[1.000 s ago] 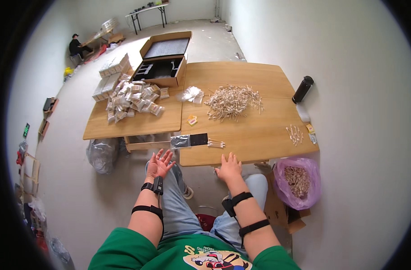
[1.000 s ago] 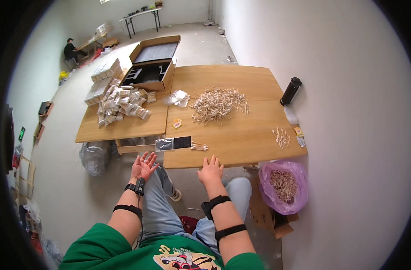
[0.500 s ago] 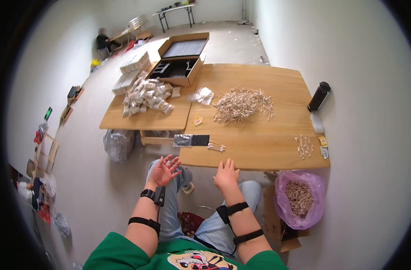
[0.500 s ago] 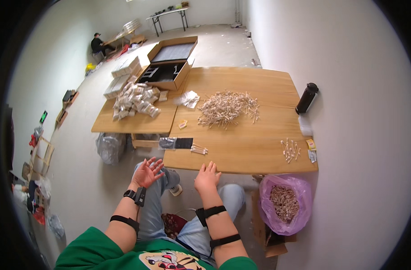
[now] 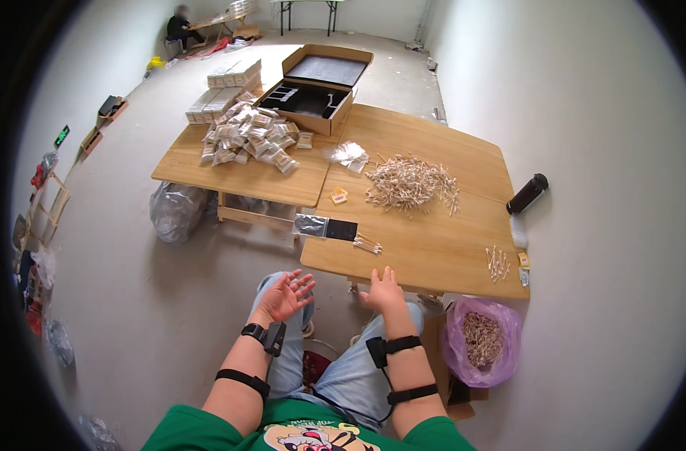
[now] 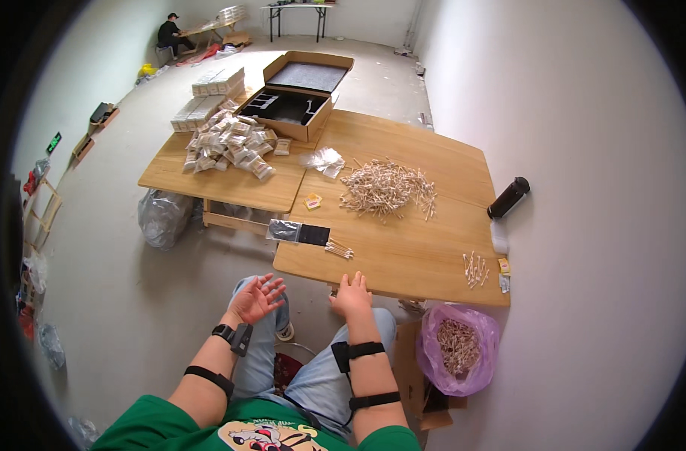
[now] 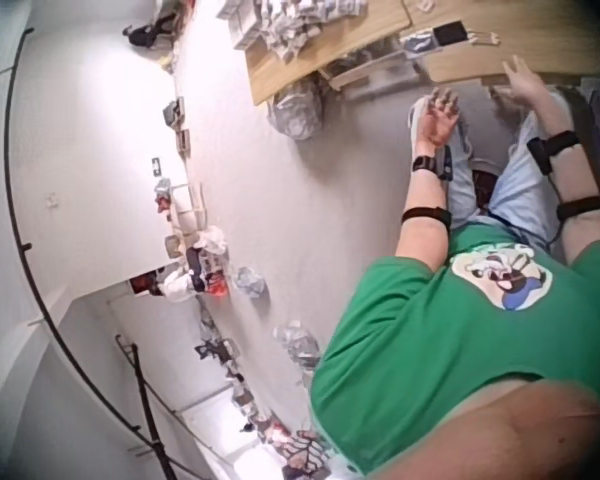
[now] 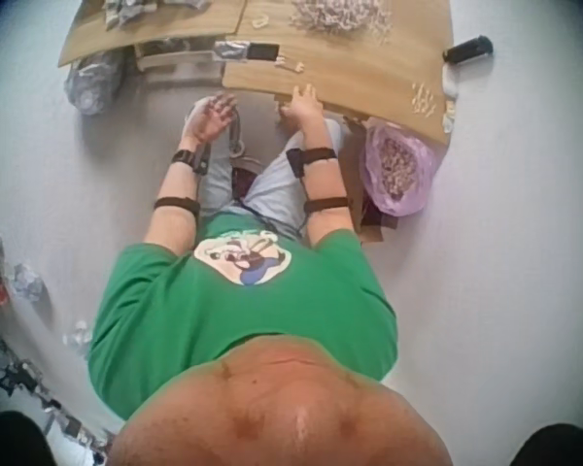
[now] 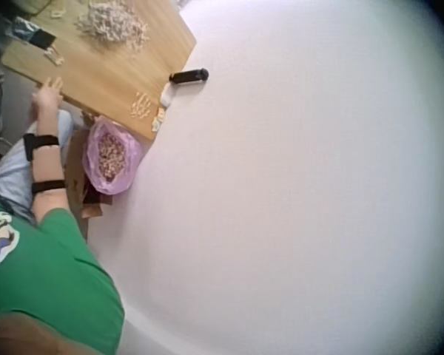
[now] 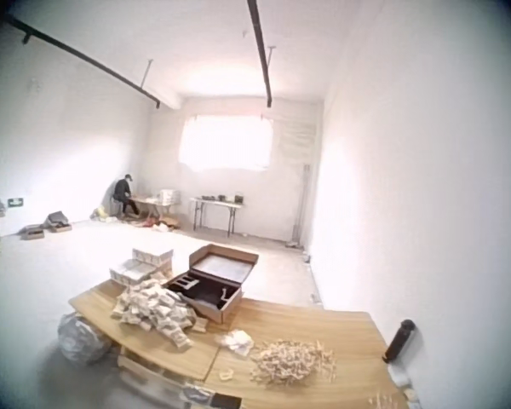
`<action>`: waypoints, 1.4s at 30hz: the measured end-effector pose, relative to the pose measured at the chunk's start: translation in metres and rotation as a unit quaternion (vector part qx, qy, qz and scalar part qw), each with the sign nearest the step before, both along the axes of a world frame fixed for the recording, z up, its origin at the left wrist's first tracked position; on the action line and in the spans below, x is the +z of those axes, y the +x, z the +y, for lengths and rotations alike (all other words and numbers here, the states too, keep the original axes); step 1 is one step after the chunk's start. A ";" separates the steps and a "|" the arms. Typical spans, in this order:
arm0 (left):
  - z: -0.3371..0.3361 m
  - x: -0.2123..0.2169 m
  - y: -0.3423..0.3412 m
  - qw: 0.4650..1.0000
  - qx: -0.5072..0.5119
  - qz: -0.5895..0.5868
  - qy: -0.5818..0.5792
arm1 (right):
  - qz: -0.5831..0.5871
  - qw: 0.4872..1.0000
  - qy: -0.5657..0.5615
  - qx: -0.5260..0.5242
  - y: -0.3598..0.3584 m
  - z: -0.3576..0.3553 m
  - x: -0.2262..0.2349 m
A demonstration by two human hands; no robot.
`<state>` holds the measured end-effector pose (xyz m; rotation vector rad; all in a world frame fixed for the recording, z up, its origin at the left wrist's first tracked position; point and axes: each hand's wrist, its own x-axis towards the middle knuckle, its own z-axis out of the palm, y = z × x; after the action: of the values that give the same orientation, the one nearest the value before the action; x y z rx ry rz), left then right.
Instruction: Manually organizing and packing cotton swabs into plastic bags.
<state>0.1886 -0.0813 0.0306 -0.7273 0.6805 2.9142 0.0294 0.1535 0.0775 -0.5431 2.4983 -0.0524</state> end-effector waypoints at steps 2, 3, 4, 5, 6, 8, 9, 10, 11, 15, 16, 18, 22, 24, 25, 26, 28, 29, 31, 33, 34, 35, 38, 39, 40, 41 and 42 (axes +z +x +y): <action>0.002 0.000 -0.008 0.999 -0.019 0.010 0.037 | -0.002 1.000 -0.001 0.004 -0.009 0.004 -0.010; 0.001 0.002 -0.013 0.999 -0.024 0.015 0.035 | -0.015 1.000 -0.011 0.021 -0.013 0.007 -0.012; -0.001 -0.002 -0.015 0.998 -0.033 0.014 0.043 | -0.029 0.999 -0.021 0.037 -0.015 0.008 -0.014; -0.003 -0.001 -0.018 0.997 -0.039 0.019 0.062 | -0.025 0.999 -0.017 0.032 -0.018 0.008 -0.012; -0.006 0.001 -0.022 0.995 -0.045 0.023 0.081 | -0.040 0.998 -0.025 0.035 -0.019 0.008 -0.011; -0.012 0.001 -0.026 0.995 -0.045 0.022 0.090 | -0.056 0.997 -0.031 0.031 -0.020 0.005 -0.006; -0.013 -0.002 -0.028 0.993 -0.046 0.023 0.111 | -0.064 0.998 -0.020 0.020 -0.019 0.003 -0.002; -0.015 -0.003 -0.032 0.990 -0.047 0.023 0.130 | -0.072 0.997 -0.010 0.008 -0.019 0.001 0.002; -0.016 -0.001 -0.031 0.989 -0.050 0.021 0.135 | -0.076 0.997 -0.010 -0.002 -0.017 0.000 0.002; -0.025 -0.003 -0.037 0.986 -0.058 0.026 0.154 | -0.081 0.996 -0.033 -0.029 -0.017 0.002 0.002; -0.024 -0.004 -0.034 0.984 -0.059 0.022 0.164 | -0.086 0.995 -0.036 -0.030 -0.017 0.003 0.000; -0.024 -0.001 -0.035 0.983 -0.062 0.016 0.174 | -0.087 0.994 -0.040 -0.044 -0.012 -0.001 0.003; -0.022 0.001 -0.037 0.985 -0.071 0.008 0.159 | -0.051 0.994 -0.070 -0.063 -0.002 0.002 -0.005; -0.021 0.000 -0.040 0.986 -0.067 0.005 0.153 | -0.036 0.996 -0.047 -0.070 0.002 -0.004 -0.004; -0.019 -0.003 -0.044 0.987 -0.066 0.009 0.149 | -0.016 0.997 -0.020 -0.074 0.004 -0.007 -0.001; -0.020 -0.004 -0.045 0.988 -0.062 0.013 0.141 | -0.021 0.997 -0.024 -0.073 0.004 -0.012 0.003; -0.019 -0.005 -0.052 0.991 -0.053 0.004 0.124 | -0.024 0.997 0.005 -0.069 -0.001 -0.017 0.010; -0.015 -0.006 -0.057 0.995 -0.048 0.001 0.083 | -0.026 0.998 0.004 -0.065 -0.003 -0.016 0.011; -0.011 -0.006 -0.070 0.998 -0.039 -0.003 0.042 | 0.032 0.998 -0.013 -0.046 -0.008 -0.016 0.015; -0.005 0.006 -0.086 0.995 -0.075 0.069 -0.012 | -0.023 0.999 -0.005 -0.045 -0.025 -0.017 0.030; 0.000 0.015 -0.097 0.995 -0.069 0.067 -0.014 | -0.077 0.996 0.003 -0.050 -0.036 -0.018 0.033; 0.009 0.028 -0.112 0.982 -0.098 0.076 -0.139 | -0.076 0.996 0.002 -0.047 -0.046 -0.012 0.033; 0.020 0.023 -0.151 0.932 -0.120 0.131 -0.317 | -0.079 0.981 -0.124 -0.125 -0.073 0.001 0.016; 0.021 0.026 -0.162 0.805 -0.119 0.195 -0.547 | -0.004 0.970 -0.183 -0.161 -0.083 0.006 0.002; 0.023 0.025 -0.175 0.620 -0.110 0.246 -0.737 | 0.072 0.949 -0.239 -0.195 -0.093 0.010 -0.012; 0.025 0.023 -0.189 0.605 -0.140 0.250 -0.742 | 0.071 0.948 -0.240 -0.197 -0.104 0.013 -0.024; 0.028 0.020 -0.199 0.604 -0.142 0.251 -0.743 | 0.151 0.937 -0.258 -0.183 -0.114 0.015 -0.037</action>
<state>-0.0099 -0.0530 0.0509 0.3412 2.9009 1.5290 -0.0848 0.1688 0.0409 -0.2896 2.8607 -0.8460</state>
